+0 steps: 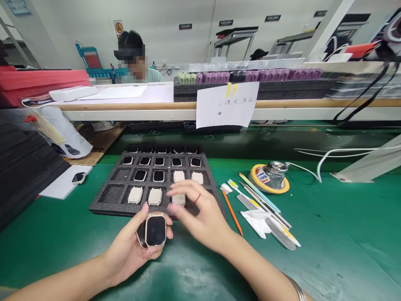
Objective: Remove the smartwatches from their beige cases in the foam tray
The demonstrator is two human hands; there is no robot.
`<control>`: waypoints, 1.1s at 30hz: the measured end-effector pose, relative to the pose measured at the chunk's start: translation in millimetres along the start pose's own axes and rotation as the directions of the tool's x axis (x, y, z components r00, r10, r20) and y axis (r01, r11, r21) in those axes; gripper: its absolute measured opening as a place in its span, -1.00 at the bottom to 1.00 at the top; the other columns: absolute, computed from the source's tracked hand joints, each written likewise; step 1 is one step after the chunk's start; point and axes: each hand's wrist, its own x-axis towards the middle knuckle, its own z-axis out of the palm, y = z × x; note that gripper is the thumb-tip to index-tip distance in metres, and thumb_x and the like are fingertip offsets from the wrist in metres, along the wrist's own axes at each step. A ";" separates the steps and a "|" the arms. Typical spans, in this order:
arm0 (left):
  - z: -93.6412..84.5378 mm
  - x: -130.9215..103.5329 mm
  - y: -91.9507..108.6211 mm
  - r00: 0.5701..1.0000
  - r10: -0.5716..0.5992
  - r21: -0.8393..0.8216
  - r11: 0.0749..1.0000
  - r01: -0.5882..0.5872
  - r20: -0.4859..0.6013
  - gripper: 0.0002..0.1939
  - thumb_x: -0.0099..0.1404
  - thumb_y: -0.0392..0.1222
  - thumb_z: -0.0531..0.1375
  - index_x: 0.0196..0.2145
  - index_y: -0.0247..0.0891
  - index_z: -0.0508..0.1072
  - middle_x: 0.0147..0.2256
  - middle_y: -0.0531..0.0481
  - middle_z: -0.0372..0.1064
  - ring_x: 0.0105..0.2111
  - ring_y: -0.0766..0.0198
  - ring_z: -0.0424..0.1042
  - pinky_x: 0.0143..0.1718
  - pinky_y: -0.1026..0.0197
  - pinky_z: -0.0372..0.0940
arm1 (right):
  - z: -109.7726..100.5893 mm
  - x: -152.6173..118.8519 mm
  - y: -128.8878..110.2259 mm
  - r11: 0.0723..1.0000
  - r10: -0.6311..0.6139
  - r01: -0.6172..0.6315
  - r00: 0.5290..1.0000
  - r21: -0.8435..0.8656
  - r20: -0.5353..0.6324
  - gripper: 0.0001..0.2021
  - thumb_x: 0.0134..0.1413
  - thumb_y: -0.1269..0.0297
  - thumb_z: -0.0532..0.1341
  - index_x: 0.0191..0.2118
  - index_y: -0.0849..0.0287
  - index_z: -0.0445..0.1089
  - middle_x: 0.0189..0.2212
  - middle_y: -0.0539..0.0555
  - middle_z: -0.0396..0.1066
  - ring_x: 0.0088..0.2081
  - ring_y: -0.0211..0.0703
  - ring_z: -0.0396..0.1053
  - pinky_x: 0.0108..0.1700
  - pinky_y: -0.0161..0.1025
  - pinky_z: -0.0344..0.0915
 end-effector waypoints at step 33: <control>-1.0 -1.8 -0.4 0.993 -0.028 -0.108 0.993 0.041 0.115 -0.53 0.23 0.20 0.25 -0.34 -0.36 0.52 -0.57 0.02 0.31 -0.67 0.49 0.16 -0.63 0.40 -0.07 | -11.2 -17.3 -38.9 0.934 -0.341 0.351 0.931 0.064 -0.127 -0.73 0.13 0.58 0.27 -0.09 0.13 0.48 -0.27 0.08 0.61 -0.19 -0.14 0.57 -0.10 -0.22 0.54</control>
